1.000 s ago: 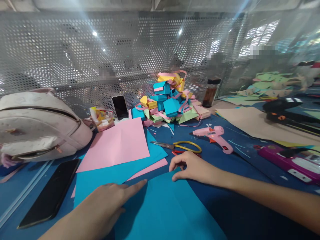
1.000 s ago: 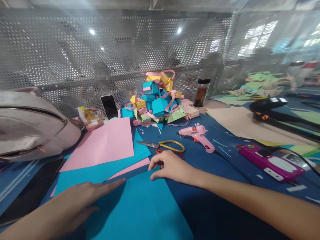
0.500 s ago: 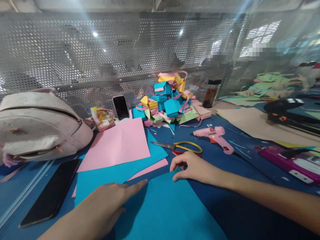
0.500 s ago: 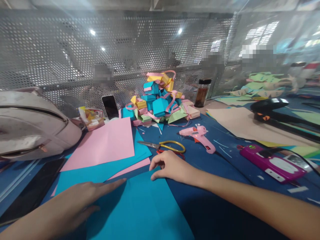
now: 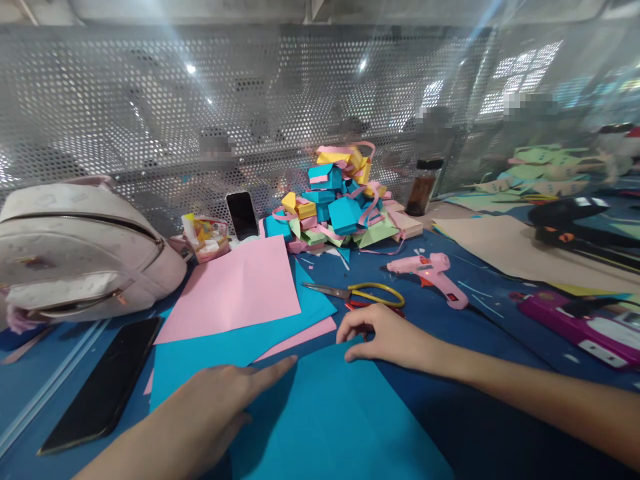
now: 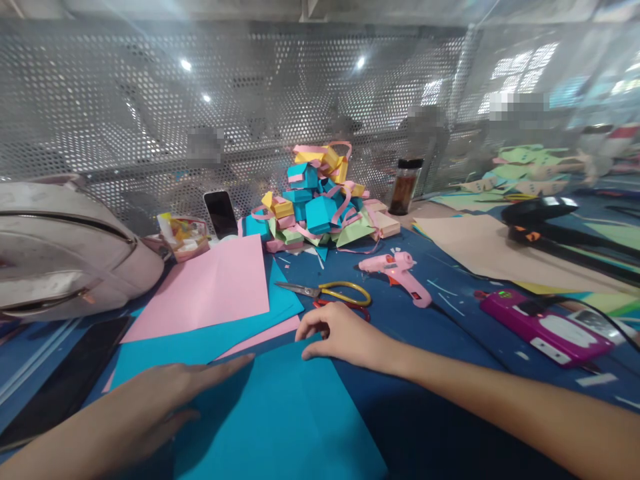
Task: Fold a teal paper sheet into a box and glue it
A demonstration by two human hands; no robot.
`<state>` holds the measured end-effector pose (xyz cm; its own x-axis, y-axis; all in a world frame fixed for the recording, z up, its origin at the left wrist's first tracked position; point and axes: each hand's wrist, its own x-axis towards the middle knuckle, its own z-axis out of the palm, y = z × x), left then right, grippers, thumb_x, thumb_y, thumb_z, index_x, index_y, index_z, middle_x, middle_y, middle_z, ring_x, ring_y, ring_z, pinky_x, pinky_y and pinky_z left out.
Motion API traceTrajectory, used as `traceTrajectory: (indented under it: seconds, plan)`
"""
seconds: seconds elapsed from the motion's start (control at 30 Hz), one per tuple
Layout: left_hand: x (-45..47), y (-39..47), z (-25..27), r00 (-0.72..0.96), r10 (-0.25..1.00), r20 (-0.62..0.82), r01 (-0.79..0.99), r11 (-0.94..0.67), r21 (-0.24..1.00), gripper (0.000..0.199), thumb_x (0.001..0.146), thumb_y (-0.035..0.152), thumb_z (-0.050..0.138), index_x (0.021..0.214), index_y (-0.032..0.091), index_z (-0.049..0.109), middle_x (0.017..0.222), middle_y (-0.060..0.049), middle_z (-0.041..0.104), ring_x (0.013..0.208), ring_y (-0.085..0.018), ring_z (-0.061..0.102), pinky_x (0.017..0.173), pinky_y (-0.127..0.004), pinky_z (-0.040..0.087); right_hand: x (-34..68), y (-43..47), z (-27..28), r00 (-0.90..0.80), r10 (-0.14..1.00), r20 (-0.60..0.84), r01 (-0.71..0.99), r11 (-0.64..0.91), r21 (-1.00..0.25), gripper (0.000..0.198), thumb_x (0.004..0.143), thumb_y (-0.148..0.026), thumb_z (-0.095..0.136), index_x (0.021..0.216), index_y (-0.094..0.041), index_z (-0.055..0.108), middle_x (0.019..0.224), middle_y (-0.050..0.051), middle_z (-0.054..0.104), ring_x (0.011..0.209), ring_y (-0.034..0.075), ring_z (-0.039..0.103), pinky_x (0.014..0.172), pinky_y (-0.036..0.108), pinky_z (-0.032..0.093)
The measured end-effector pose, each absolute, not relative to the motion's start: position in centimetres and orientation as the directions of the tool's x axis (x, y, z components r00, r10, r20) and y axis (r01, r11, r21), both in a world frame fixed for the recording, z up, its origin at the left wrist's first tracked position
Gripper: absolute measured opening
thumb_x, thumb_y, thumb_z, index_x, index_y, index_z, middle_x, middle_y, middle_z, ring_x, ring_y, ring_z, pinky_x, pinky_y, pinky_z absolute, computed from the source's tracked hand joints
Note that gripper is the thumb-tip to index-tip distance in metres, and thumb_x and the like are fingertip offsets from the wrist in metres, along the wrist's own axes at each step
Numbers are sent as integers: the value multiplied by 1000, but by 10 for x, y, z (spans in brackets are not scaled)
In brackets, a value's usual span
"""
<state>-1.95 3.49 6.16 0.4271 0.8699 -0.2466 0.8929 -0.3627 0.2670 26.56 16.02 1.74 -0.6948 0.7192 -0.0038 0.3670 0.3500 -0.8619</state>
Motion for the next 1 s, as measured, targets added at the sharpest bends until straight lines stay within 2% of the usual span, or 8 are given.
traceTrajectory:
  seconds: [0.1,0.2,0.33,0.47,0.57,0.67,0.83,1.0]
  plan:
    - [-18,40,66,408,861,-303,907,-345,241,87,79,2,43,150,46,20,124,-1,68,101,-25,69,82,-36,55,266,161,18,-698,713,66,361,430,-827,12,73,-23,77,83,-20,72,89,2,72,82,18,63,74,28,48]
    - [-22,49,66,418,867,-271,895,-340,289,84,83,5,43,151,46,16,134,-1,62,111,-27,65,88,-40,54,268,164,18,-716,674,181,368,584,-724,10,81,-19,72,90,-22,71,96,2,71,90,19,63,81,31,47]
    - [-30,60,61,413,876,-250,877,-308,369,75,87,9,44,150,45,23,144,0,53,123,-25,57,100,-45,47,271,171,14,-755,605,254,386,723,-574,15,85,-19,70,100,-23,69,100,3,69,96,21,62,85,33,46]
    - [-27,62,59,403,881,-248,884,-305,355,75,85,8,44,148,45,28,140,0,56,121,-26,58,97,-43,49,272,171,11,-804,532,265,385,806,-449,18,91,-20,63,109,-22,68,103,6,66,96,21,62,80,31,46]
    - [-19,59,61,390,895,-216,901,-323,290,75,84,6,42,148,42,31,128,-2,65,111,-24,64,88,-36,52,272,169,10,-838,463,288,356,865,-355,23,96,-19,54,115,-23,67,100,7,65,93,20,61,77,31,47]
    - [-12,56,62,366,909,-200,928,-338,157,73,86,6,39,149,41,30,115,-3,69,96,-23,68,78,-32,54,271,168,8,-850,420,317,340,899,-277,29,98,-19,47,122,-24,64,97,7,64,90,20,60,76,32,47]
    - [-9,55,59,325,918,-226,932,-351,-87,76,86,3,34,151,41,25,102,-8,68,82,-26,69,73,-39,54,270,168,2,-860,380,341,354,925,-136,36,99,-14,39,127,-22,61,96,8,62,88,21,57,74,33,47]
    - [-9,55,57,320,921,-224,927,-353,-127,72,85,1,34,147,37,36,103,-9,66,86,-26,67,77,-40,53,269,169,-3,-873,371,315,384,923,-25,45,95,-4,35,134,-17,53,101,11,61,88,22,55,75,35,46]
